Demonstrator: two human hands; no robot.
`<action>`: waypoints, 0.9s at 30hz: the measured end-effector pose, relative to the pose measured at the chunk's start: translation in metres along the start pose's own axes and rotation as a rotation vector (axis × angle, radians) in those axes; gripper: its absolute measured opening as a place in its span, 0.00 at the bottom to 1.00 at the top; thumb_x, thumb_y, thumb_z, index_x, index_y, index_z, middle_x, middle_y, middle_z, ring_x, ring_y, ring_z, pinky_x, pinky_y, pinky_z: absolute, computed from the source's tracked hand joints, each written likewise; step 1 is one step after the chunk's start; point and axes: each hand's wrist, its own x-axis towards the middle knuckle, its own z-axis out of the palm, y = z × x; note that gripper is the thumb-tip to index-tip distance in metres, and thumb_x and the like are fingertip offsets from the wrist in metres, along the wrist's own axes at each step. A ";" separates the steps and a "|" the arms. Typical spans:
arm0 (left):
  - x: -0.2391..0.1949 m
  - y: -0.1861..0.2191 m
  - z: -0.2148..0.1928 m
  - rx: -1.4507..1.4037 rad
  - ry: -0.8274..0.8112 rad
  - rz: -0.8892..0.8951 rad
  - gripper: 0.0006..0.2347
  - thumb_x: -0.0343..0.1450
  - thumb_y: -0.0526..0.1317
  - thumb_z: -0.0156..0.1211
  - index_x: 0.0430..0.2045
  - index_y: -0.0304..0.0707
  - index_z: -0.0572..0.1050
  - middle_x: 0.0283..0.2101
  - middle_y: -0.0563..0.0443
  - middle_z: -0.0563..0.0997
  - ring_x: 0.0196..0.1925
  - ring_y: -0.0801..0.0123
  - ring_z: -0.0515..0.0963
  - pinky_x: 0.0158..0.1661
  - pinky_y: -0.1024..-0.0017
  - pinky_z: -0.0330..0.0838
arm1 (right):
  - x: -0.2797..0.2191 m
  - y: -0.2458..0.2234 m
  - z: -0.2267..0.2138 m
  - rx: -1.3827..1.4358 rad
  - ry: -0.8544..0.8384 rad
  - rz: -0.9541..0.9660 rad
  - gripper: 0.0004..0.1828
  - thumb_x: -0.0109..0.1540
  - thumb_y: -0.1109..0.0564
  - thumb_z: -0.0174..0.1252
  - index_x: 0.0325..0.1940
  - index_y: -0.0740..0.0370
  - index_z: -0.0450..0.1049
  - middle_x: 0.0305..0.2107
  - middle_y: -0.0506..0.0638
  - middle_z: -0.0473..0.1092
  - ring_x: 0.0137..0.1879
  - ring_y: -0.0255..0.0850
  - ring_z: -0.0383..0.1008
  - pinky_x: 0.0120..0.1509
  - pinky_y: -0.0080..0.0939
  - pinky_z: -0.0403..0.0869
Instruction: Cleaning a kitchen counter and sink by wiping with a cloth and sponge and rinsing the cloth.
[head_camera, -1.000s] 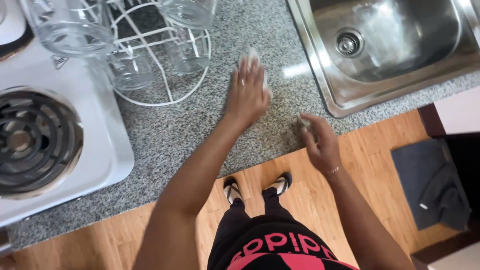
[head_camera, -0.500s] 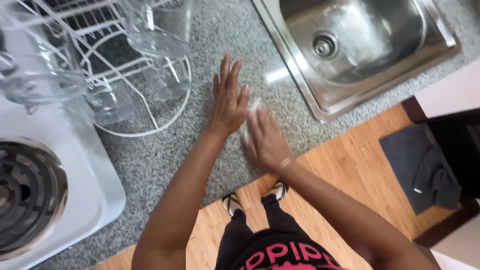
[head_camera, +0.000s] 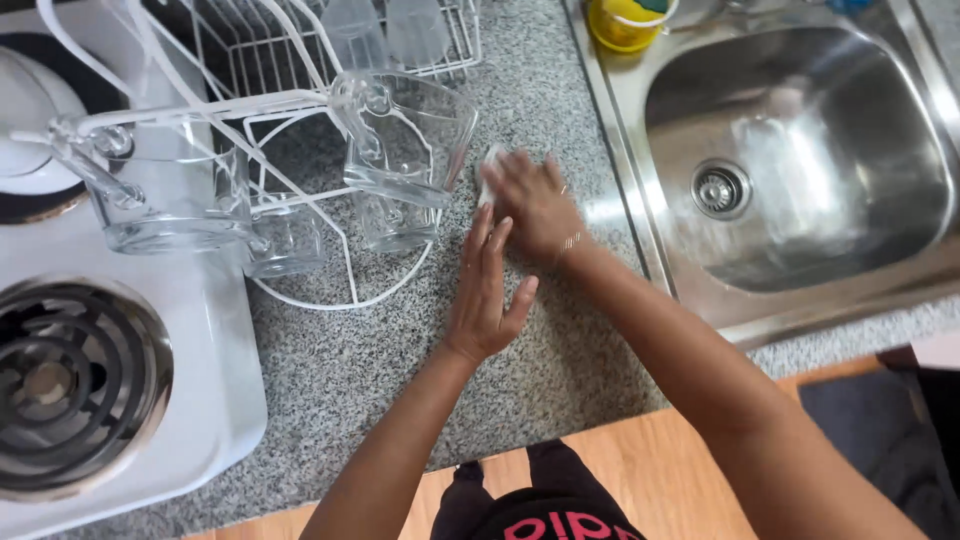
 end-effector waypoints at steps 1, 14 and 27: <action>-0.005 0.004 0.000 0.014 0.013 -0.014 0.32 0.75 0.52 0.49 0.73 0.37 0.52 0.77 0.32 0.46 0.80 0.40 0.46 0.74 0.46 0.42 | 0.012 0.011 0.016 0.015 0.000 -0.019 0.39 0.66 0.49 0.55 0.81 0.42 0.53 0.73 0.51 0.57 0.80 0.49 0.49 0.78 0.60 0.48; 0.003 0.018 -0.002 0.255 -0.075 -0.137 0.33 0.74 0.53 0.47 0.72 0.33 0.49 0.77 0.29 0.42 0.79 0.39 0.44 0.73 0.47 0.43 | 0.089 0.036 0.022 0.351 0.070 -0.184 0.28 0.62 0.57 0.53 0.67 0.47 0.73 0.59 0.52 0.72 0.64 0.51 0.74 0.67 0.51 0.72; 0.008 0.020 0.002 0.303 -0.105 -0.155 0.34 0.76 0.52 0.49 0.74 0.34 0.44 0.78 0.32 0.40 0.81 0.41 0.43 0.76 0.44 0.42 | 0.123 0.109 -0.015 0.268 -0.387 0.015 0.34 0.67 0.66 0.43 0.80 0.56 0.52 0.74 0.61 0.53 0.78 0.56 0.51 0.81 0.59 0.47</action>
